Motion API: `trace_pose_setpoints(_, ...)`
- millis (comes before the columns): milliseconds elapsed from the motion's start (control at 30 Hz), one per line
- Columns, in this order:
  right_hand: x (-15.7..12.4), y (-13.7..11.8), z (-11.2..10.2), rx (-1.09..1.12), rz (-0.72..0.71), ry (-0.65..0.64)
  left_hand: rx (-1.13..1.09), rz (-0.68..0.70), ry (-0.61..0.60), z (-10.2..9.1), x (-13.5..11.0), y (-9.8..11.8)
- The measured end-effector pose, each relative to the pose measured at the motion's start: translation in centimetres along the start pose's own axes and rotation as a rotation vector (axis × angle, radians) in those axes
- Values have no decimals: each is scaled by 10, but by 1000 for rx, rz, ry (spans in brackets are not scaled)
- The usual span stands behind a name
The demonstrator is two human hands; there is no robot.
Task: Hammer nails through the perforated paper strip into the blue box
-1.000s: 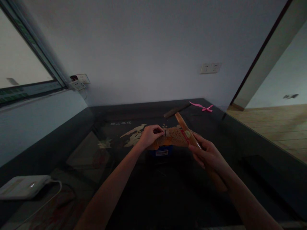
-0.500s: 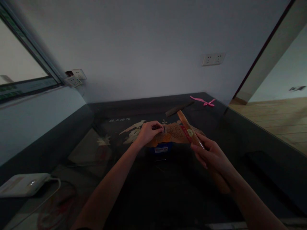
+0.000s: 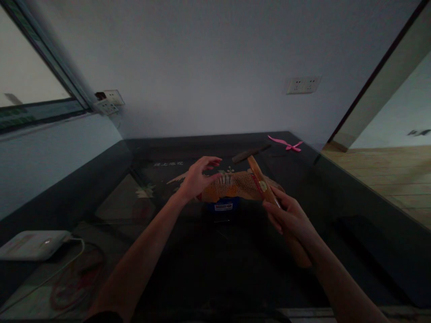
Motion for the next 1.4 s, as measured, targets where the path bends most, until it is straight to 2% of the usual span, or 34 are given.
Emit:
trace_pose_setpoints(100, 0, -2, 0, 8, 3, 19, 86, 97, 252, -32, -22, 31)
trace_pose_setpoints(133, 0, -3, 0, 7, 3, 28, 122, 139, 278, -34, -33, 42)
trace_pose_setpoints(167, 0, -3, 0, 5, 6, 34, 150, 187, 232, -30, -45, 52)
trace_pose_setpoints(200, 0, -3, 0, 3, 8, 35, 166, 259, 133, -21, -58, 60)
trace_pose_setpoints(267, 0, -3, 0, 0, 5, 24, 208, 423, -174, 9, -87, 69)
trace_pose_setpoints(300, 0, -3, 1, 0, 2, 17, 262, 460, -328, 26, -100, 67)
trace_pose_setpoints(367, 0, -4, 1, 1, 2, 9, 357, 466, -511, 48, -119, 56)
trace_pose_setpoints(433, 0, -4, 1, 1, 13, 16, 424, 396, -621, 60, -126, 41)
trace_pose_setpoints(567, -1, -4, 0, -4, 43, 35, 475, 259, -707, 59, -125, 21)
trace_pose_setpoints(700, -1, -4, 0, -16, 39, 33, 473, 230, -737, 59, -127, 16)
trace_pose_setpoints(1167, -1, -3, -1, -36, 34, 50, 540, 241, -695, 67, -129, 13)
trace_pose_setpoints(1400, -2, -4, 0, -13, 32, 39, 406, 88, -653, 64, -125, 11)
Point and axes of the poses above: each hand's wrist, its own x-axis towards the middle knuckle, its own z-axis out of the palm, y = z × x, the point moved 5 cm from there along x, towards the middle knuckle
